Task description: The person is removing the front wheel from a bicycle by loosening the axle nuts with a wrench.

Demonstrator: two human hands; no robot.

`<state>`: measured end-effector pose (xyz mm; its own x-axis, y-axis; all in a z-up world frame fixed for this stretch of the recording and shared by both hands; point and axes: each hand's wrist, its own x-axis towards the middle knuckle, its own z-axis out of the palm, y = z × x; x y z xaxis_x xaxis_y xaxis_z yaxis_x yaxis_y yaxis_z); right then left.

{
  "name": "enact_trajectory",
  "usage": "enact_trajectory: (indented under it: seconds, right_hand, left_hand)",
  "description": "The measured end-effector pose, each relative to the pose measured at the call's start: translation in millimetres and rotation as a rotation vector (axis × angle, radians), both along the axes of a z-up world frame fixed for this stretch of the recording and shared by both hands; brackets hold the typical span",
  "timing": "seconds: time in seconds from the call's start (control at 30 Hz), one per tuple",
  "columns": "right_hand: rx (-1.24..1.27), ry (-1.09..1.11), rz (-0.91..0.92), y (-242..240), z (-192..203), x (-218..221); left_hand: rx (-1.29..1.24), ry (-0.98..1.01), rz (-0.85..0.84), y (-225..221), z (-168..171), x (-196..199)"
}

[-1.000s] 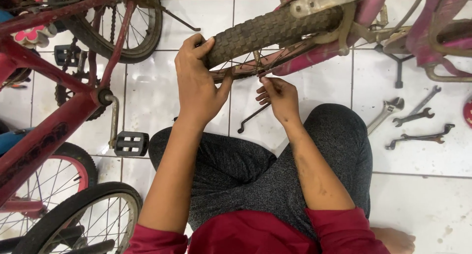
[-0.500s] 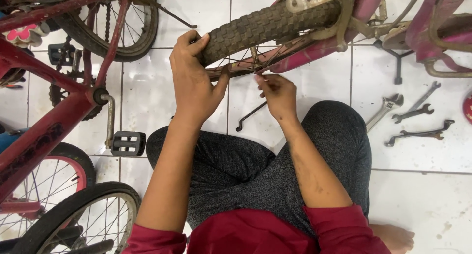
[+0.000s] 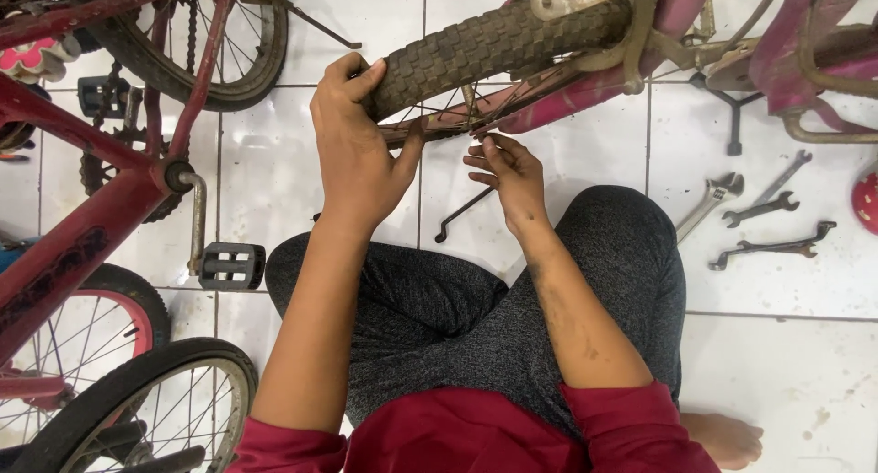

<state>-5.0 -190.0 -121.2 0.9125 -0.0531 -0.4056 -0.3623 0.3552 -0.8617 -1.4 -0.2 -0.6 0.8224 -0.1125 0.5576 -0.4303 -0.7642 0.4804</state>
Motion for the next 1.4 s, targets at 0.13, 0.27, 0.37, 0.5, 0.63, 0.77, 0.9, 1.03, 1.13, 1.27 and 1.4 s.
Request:
enact_trajectory:
  seconds: [0.13, 0.27, 0.37, 0.5, 0.63, 0.77, 0.9, 1.03, 1.13, 1.27, 1.4]
  right_hand:
    - [0.211, 0.095, 0.000, -1.2, -5.5, -0.1]
    - [0.556, 0.128, -0.044, -2.3, -15.7, 2.6]
    - [0.596, 0.143, -0.061, -3.8, -14.8, 3.2]
    - [0.584, 0.187, -0.054, -5.6, -14.0, 6.0]
    - [0.509, 0.226, -0.074, 1.6, -20.3, 8.1]
    - [0.418, 0.187, -0.055, 2.9, -19.2, 4.7]
    - [0.170, 0.238, -0.060, 8.3, 7.5, -2.0]
    - [0.132, 0.234, 0.030, 11.1, 28.1, -10.3]
    - [0.244, 0.263, 0.010, 13.2, 34.3, -14.2]
    - [0.256, 0.219, 0.064, 14.8, 39.9, -18.3]
    - [0.238, 0.032, 0.092, 19.8, 33.8, -25.8]
  left_hand:
    - [0.016, -0.005, 0.004, 1.0, 0.9, 0.8]
    - [-0.009, 0.001, -0.006, 1.5, 2.6, -0.1]
    - [-0.021, 0.008, -0.004, 2.6, 2.0, -0.1]
    - [-0.019, 0.010, -0.002, 2.4, 2.2, -0.6]
    - [-0.022, 0.025, 0.006, 3.4, 0.6, -2.0]
    - [-0.018, 0.013, -0.014, 3.1, 1.6, -0.3]
    - [-0.015, 0.011, -0.020, 2.7, 5.0, -0.9]
    - [-0.005, 0.054, -0.031, 7.8, 7.5, -1.9]
    - [-0.016, 0.066, -0.066, 12.9, 12.8, -5.4]
    - [0.004, 0.059, -0.044, 21.7, 6.9, -14.3]
    - [-0.142, -0.162, 0.063, 26.4, -23.2, -36.6]
